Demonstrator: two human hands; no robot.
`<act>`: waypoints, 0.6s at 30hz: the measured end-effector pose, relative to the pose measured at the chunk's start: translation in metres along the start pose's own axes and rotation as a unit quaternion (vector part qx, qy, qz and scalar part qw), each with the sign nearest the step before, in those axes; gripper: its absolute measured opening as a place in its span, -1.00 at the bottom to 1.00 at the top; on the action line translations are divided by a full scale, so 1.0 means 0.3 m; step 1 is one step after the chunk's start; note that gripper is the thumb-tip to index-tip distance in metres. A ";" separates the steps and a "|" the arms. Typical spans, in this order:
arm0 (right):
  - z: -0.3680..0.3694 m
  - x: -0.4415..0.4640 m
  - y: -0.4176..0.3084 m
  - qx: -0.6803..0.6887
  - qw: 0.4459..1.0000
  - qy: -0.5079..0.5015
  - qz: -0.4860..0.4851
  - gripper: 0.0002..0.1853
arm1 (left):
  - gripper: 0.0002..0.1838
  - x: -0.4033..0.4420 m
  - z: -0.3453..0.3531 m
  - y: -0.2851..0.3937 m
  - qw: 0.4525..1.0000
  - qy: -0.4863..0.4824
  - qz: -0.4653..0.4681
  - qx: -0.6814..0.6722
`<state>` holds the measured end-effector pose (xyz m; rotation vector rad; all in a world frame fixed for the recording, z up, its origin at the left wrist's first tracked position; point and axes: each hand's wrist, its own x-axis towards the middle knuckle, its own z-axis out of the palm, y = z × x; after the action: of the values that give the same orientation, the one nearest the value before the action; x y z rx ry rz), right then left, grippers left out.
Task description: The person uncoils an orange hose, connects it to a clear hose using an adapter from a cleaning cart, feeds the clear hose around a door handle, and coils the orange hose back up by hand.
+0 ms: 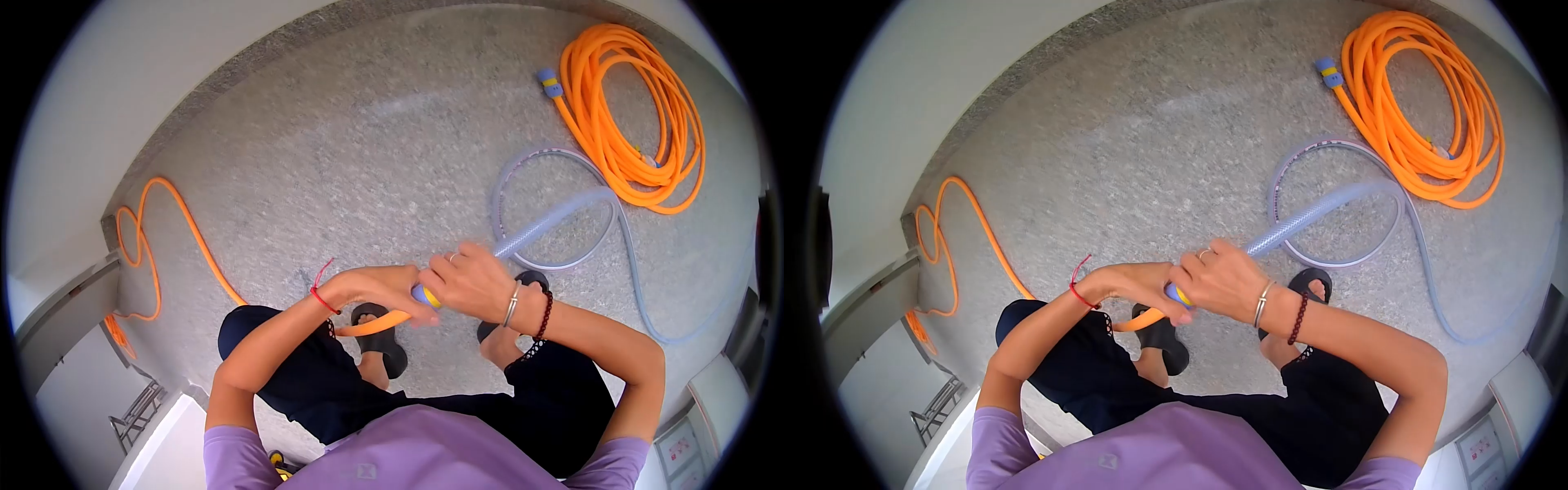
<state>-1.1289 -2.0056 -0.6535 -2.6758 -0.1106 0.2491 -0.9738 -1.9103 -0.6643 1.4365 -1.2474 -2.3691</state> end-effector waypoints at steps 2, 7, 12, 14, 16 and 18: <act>-0.068 -0.019 -0.008 -0.019 0.992 0.105 -0.065 -0.79 | -0.62 -0.010 0.006 0.011 0.958 -0.149 0.040 -0.241; -0.118 -0.054 0.005 -0.036 0.934 0.343 -0.092 -0.85 | -0.72 -0.017 0.055 0.060 0.878 -0.268 0.083 -0.388; -0.096 -0.085 0.001 -0.107 0.968 0.216 -0.071 -0.87 | -0.77 -0.021 0.069 0.098 0.905 -0.230 0.024 -0.356; -0.080 -0.076 -0.010 -0.106 0.976 0.174 -0.077 -0.87 | -0.81 -0.004 0.092 0.073 0.936 -0.158 0.037 -0.311; -0.056 -0.065 -0.020 -0.105 0.983 0.126 -0.083 -0.87 | -0.83 0.010 0.109 0.035 0.945 -0.117 0.036 -0.304; -0.016 -0.043 -0.027 -0.066 0.997 0.034 0.002 -0.87 | -0.83 0.028 0.114 -0.001 0.952 -0.075 0.037 -0.294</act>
<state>-1.1408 -2.0018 -0.6438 -2.8134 -0.1045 0.1552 -1.0049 -1.8938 -0.6628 1.0176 -0.5149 -2.5221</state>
